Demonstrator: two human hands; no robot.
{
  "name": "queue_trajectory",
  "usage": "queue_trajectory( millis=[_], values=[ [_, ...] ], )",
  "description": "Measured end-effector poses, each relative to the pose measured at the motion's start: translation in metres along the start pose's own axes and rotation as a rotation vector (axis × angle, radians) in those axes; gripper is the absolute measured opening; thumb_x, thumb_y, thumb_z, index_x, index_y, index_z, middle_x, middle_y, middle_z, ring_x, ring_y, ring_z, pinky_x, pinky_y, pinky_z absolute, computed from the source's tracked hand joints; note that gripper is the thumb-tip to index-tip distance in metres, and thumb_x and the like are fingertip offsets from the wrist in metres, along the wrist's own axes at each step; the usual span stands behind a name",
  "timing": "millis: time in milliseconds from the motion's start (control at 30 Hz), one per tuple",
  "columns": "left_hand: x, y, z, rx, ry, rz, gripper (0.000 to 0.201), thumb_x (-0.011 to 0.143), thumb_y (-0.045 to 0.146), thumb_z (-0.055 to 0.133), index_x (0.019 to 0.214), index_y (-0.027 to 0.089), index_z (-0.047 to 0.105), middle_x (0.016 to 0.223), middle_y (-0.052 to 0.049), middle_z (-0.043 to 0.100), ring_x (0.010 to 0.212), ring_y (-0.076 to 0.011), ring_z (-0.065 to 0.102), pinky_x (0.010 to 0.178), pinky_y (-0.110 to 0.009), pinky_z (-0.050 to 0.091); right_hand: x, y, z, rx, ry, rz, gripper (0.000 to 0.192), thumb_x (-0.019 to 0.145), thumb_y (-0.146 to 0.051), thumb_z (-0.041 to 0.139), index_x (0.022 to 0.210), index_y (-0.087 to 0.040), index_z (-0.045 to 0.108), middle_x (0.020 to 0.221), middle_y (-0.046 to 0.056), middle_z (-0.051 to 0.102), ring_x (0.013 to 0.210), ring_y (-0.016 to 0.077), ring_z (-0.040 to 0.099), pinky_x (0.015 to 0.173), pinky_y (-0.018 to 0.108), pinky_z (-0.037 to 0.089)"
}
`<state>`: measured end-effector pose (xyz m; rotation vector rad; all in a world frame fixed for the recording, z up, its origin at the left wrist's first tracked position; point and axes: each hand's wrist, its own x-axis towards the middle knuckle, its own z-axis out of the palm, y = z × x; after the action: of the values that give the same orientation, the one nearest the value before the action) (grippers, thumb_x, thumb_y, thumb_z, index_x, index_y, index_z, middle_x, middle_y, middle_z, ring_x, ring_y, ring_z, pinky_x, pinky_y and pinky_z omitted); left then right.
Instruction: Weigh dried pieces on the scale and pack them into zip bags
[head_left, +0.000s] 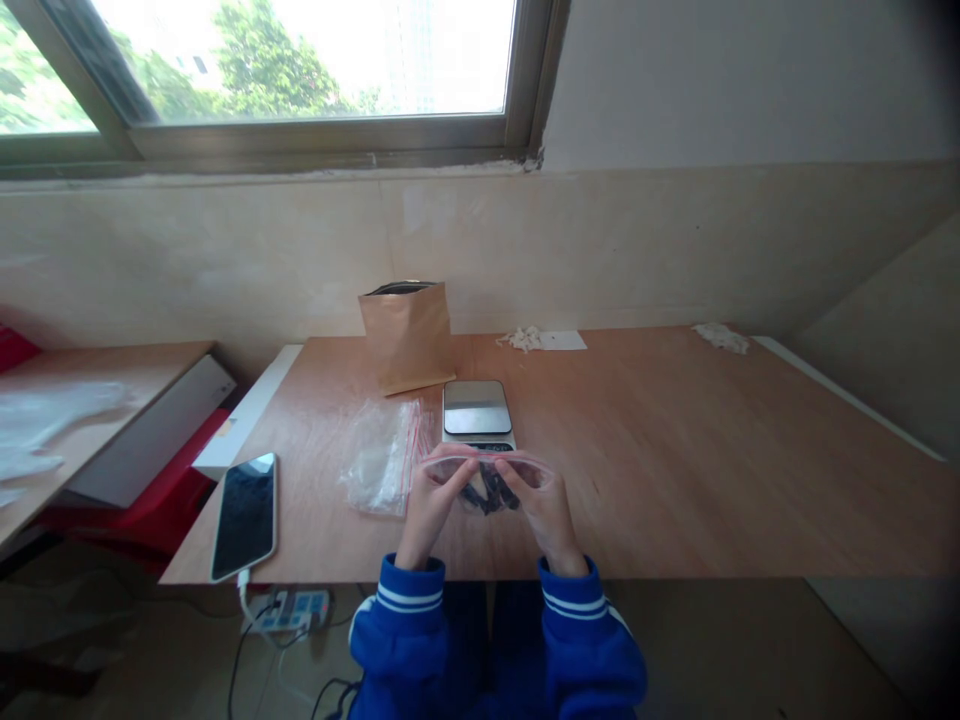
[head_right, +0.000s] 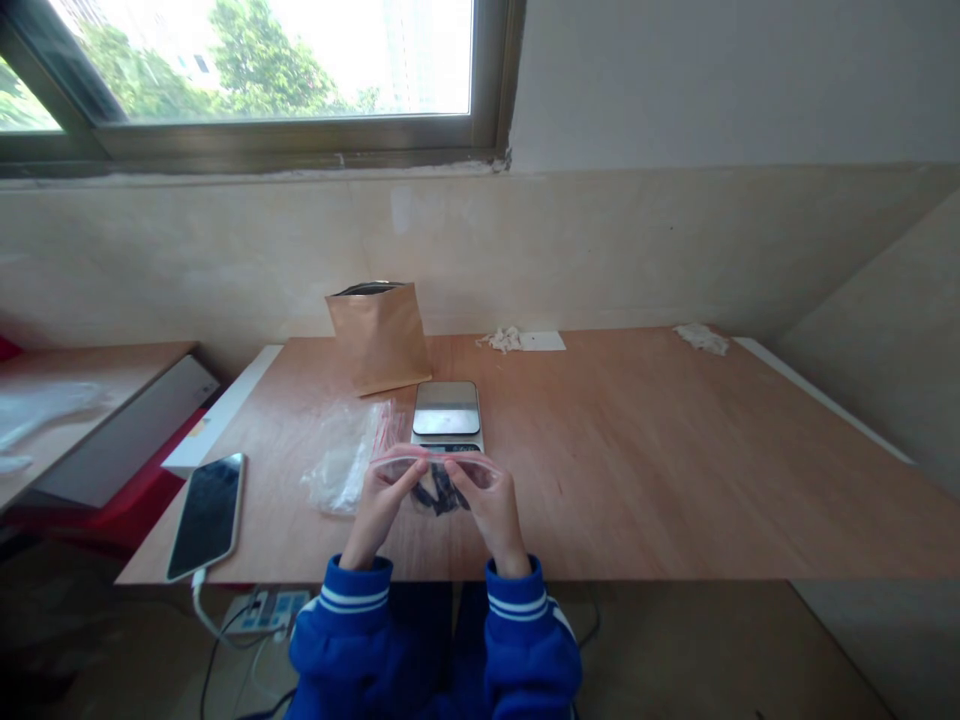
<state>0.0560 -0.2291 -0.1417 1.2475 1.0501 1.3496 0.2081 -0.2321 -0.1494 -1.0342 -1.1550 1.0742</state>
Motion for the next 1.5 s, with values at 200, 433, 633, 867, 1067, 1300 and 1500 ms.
queue_trajectory(
  millis=[200,433,633,867,1067,1300,1500],
  values=[
    [0.002,0.002,-0.003,0.035,0.014,0.099,0.022,0.081,0.039,0.073,0.078,0.017,0.072,0.083,-0.007,0.068,0.082,-0.0206,0.065,0.076,-0.032,0.053,-0.001,0.002,0.002,-0.038,0.047,-0.035,0.024,0.079,-0.043,0.074,0.083,-0.019,0.075,0.087,0.008,0.077,0.082,0.0228,0.072,0.076,0.035,0.059],
    [-0.001,0.003,-0.002,0.087,0.081,0.2,0.017,0.08,0.034,0.074,0.074,0.019,0.072,0.082,-0.006,0.067,0.084,-0.0203,0.065,0.08,-0.035,0.053,-0.002,0.001,0.003,-0.032,0.042,-0.079,0.02,0.083,-0.04,0.07,0.087,-0.021,0.072,0.094,0.007,0.077,0.087,0.0223,0.072,0.08,0.035,0.058],
    [0.001,0.004,-0.006,0.156,0.063,0.27,0.014,0.081,0.031,0.074,0.073,0.019,0.072,0.08,-0.006,0.068,0.083,-0.0198,0.064,0.079,-0.034,0.052,-0.003,-0.015,-0.01,-0.589,0.13,-0.426,0.021,0.085,-0.034,0.071,0.106,-0.029,0.071,0.114,0.005,0.073,0.109,0.0271,0.063,0.101,0.048,0.042],
    [0.008,0.02,-0.003,0.238,-0.029,0.383,0.013,0.082,0.031,0.073,0.075,0.022,0.076,0.082,-0.006,0.069,0.078,-0.0181,0.065,0.073,-0.031,0.053,0.0,-0.026,-0.002,-0.878,-0.037,-0.635,0.014,0.095,-0.027,0.058,0.097,-0.028,0.072,0.087,0.002,0.076,0.083,0.0211,0.066,0.085,0.038,0.044],
    [0.011,0.031,-0.006,0.307,-0.133,0.406,0.015,0.083,0.035,0.072,0.078,0.022,0.076,0.083,-0.006,0.07,0.076,-0.018,0.066,0.069,-0.03,0.054,0.016,-0.035,-0.014,-0.843,-0.168,-0.684,0.028,0.096,-0.022,0.051,0.078,-0.026,0.071,0.07,0.001,0.072,0.066,0.0175,0.062,0.081,0.035,0.046],
    [0.009,0.026,0.001,0.289,-0.05,0.338,0.024,0.092,0.037,0.06,0.083,0.019,0.073,0.079,-0.005,0.07,0.075,-0.0165,0.065,0.07,-0.027,0.05,0.019,-0.043,-0.015,-0.86,-0.194,-0.642,0.028,0.098,-0.027,0.05,0.079,-0.025,0.071,0.07,0.0,0.073,0.064,0.016,0.062,0.076,0.033,0.043],
    [0.007,0.021,0.008,0.288,0.016,0.304,0.024,0.09,0.038,0.061,0.076,0.019,0.065,0.073,-0.003,0.065,0.069,-0.0153,0.061,0.065,-0.025,0.047,0.017,-0.034,-0.005,-0.866,-0.158,-0.667,0.036,0.101,-0.034,0.045,0.077,-0.023,0.069,0.067,0.001,0.072,0.06,0.0156,0.062,0.073,0.032,0.041]
  ],
)
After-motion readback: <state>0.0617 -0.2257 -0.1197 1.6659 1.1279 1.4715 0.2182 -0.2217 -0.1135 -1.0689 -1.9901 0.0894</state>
